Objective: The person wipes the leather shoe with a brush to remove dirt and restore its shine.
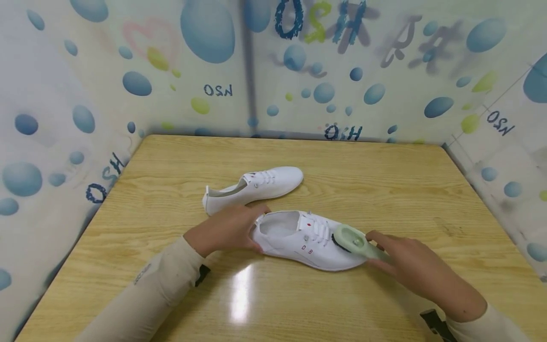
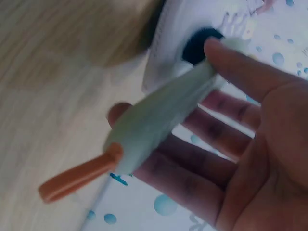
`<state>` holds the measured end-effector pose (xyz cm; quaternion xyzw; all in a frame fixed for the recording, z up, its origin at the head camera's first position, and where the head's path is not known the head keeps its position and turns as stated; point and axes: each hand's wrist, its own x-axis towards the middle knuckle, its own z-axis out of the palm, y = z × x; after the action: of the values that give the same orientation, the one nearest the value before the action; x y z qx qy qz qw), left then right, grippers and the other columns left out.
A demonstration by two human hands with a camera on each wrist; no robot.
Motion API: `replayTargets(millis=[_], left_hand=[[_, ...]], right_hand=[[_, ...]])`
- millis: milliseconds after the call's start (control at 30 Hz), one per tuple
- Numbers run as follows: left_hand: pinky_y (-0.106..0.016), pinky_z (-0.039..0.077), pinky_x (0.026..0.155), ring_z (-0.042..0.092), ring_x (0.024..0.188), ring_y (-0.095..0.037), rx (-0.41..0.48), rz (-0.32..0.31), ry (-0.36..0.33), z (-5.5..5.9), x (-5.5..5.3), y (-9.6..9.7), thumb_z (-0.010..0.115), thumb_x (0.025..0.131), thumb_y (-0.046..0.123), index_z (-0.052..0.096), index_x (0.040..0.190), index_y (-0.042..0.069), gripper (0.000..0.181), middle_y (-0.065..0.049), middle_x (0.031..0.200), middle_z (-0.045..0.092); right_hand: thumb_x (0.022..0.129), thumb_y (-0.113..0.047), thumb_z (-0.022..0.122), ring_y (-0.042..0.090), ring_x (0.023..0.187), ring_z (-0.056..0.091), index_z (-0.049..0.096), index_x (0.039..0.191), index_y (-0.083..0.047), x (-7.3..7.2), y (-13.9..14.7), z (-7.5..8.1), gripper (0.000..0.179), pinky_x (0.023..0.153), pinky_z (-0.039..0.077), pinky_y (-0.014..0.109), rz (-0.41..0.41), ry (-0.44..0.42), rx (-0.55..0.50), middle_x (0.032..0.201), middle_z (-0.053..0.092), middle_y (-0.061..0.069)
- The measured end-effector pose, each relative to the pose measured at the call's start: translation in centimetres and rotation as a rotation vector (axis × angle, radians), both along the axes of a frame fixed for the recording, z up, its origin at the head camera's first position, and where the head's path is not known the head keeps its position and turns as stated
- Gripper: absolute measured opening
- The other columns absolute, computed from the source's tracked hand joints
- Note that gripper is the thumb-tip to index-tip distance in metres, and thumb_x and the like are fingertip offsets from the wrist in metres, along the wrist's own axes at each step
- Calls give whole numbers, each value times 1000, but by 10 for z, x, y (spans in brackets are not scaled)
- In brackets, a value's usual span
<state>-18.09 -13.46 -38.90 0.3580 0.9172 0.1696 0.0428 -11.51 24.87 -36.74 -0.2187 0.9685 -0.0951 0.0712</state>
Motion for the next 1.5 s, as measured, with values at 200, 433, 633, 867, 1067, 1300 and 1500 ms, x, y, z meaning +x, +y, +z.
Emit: replayTargets(millis=[200,433,633,867,1067,1300,1500], left_hand=[[-33,51,77,59,80,-12,-16,12,-18,1,0,0,94,59,44,60,117,11,75,4,92,67],[-35,52,80,61,83,-13,-29,12,-12,1,0,1,93,61,44,60,117,9,74,2,94,68],[-36,52,80,61,83,-14,-45,15,-14,-1,-1,1,93,61,45,60,120,9,76,3,93,67],[-35,50,77,58,80,-13,-48,7,-3,0,-1,1,93,61,44,60,118,9,75,4,90,65],[-35,51,78,59,81,-14,-62,10,2,0,0,1,93,61,45,61,121,8,78,3,91,67],[-37,52,84,65,90,-18,-66,6,-4,0,0,2,93,63,45,60,125,6,81,-2,101,70],[-37,53,82,65,88,-18,-71,-5,-4,0,0,2,92,63,46,59,122,5,78,-2,100,70]], right_hand=[[87,-30,78,21,84,70,60,122,-10,-4,-8,-2,44,68,56,40,-56,28,3,99,74,7],[87,-34,77,19,80,69,60,120,-10,-1,3,-2,44,63,54,38,-124,-3,21,95,73,7],[87,-31,77,17,80,68,60,121,-15,5,11,-3,41,62,52,37,-88,-48,43,97,73,3],[85,-30,79,14,81,68,60,120,-19,7,0,-5,40,64,52,35,14,42,33,97,73,-2],[87,-31,78,11,76,63,59,122,-14,2,-11,-4,43,62,51,35,-46,79,17,95,71,2],[88,-34,76,11,69,56,58,123,-9,3,-3,-3,47,56,45,33,-169,10,45,91,70,3],[88,-29,76,13,72,62,58,121,-9,10,13,0,43,56,47,32,-174,-53,59,92,72,4]])
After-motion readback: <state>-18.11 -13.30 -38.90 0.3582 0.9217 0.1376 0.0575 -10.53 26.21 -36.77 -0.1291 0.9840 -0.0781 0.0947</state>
